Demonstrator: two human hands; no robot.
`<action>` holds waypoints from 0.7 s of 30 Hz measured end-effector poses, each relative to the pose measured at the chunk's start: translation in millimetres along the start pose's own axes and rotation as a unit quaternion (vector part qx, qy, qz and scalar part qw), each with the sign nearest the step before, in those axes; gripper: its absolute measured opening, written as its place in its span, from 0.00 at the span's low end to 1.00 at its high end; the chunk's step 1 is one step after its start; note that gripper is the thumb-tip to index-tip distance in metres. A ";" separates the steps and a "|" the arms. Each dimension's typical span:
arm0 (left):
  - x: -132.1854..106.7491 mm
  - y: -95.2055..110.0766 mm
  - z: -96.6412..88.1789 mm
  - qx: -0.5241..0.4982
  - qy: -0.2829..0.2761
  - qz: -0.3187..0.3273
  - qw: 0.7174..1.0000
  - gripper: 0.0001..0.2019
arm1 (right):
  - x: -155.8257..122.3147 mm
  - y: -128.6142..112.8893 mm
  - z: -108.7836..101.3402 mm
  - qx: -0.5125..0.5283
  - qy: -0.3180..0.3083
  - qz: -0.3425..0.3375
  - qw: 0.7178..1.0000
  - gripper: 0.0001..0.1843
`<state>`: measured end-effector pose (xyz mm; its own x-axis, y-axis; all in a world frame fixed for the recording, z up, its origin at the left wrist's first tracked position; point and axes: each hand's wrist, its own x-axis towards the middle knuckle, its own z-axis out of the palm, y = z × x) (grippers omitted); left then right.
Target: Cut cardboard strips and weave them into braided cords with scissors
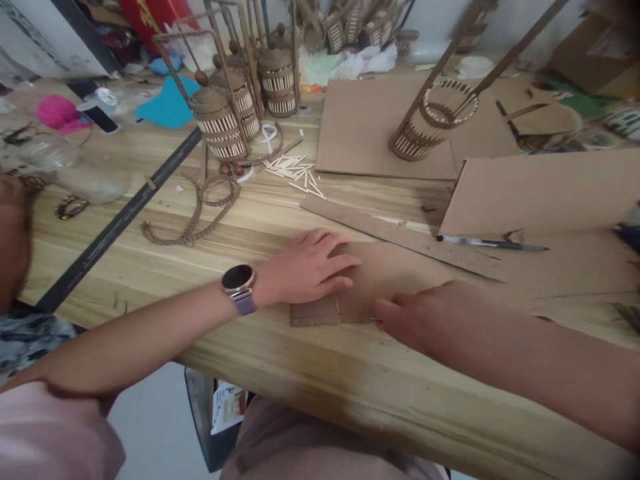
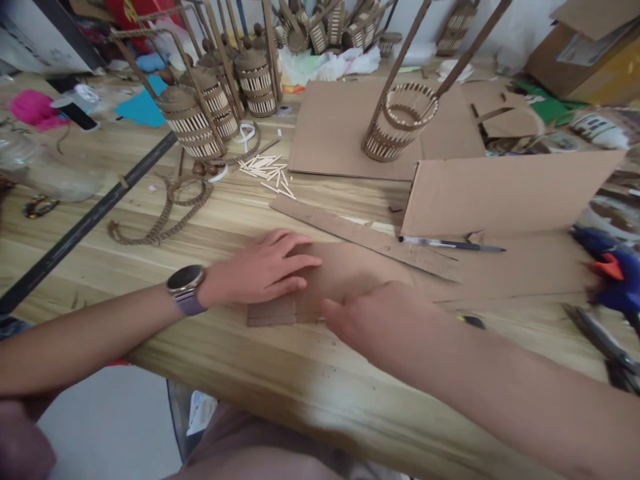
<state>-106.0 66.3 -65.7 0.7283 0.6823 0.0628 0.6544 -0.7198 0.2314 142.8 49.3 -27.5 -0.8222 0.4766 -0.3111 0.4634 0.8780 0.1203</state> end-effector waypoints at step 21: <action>15.0 -2.6 19.0 0.037 -0.006 0.039 0.999 0.30 | 40.3 -22.8 -20.9 -0.023 -0.114 -0.018 0.993 0.19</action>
<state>-93.0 76.0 -83.8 0.7794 0.6231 0.0661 0.6089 -0.7780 0.1548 92.2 49.5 -23.1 -0.7389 0.4275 -0.5208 0.4156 0.8976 0.1472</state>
